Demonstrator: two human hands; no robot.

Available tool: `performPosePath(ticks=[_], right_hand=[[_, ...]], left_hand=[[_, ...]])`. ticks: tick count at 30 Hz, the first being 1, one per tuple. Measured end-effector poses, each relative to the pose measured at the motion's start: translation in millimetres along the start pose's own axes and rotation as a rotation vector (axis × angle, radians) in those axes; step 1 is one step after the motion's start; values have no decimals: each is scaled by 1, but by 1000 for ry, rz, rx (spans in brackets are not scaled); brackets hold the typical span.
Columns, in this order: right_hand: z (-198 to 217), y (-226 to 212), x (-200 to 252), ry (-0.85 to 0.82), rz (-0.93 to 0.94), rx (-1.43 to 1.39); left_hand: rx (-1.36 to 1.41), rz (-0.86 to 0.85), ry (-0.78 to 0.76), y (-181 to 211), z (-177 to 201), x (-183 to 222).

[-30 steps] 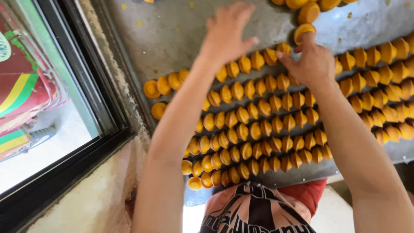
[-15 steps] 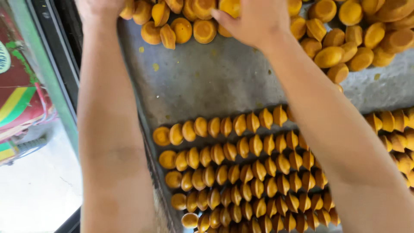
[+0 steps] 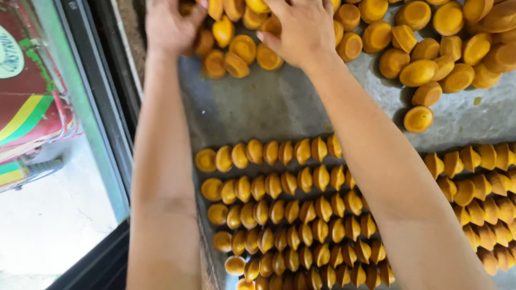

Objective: The person arranges small, round, orange-brown pastries into organized rows on a flat metal work surface by hand, moving them one at a time from a large pile.

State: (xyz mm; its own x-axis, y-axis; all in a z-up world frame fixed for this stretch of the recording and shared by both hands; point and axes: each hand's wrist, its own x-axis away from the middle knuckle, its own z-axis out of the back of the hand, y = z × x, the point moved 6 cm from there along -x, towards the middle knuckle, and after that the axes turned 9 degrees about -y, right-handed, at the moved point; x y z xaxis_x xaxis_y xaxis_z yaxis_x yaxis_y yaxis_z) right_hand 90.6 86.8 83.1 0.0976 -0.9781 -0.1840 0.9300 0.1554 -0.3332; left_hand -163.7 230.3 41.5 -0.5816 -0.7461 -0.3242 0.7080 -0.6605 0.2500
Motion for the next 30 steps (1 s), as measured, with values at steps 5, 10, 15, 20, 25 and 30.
performPosePath(ticks=[5, 10, 15, 20, 25, 30], right_hand=[[17, -2, 66, -92, -84, -33], [44, -2, 135, 64, -47, -73], [29, -52, 160, -29, -16, -366], [-6, -129, 145, -116, 110, -470], [-23, -178, 121, -344, 75, -239], [-46, -179, 104, -349, -71, -139]], left_hand=[[116, 286, -102, 84, 3, 75], [468, 560, -153, 107, 29, 135], [305, 579, -1, 115, 72, 184], [98, 681, -49, 136, 73, 208], [21, 876, -184, 120, 61, 183], [55, 864, -23, 112, 64, 181]])
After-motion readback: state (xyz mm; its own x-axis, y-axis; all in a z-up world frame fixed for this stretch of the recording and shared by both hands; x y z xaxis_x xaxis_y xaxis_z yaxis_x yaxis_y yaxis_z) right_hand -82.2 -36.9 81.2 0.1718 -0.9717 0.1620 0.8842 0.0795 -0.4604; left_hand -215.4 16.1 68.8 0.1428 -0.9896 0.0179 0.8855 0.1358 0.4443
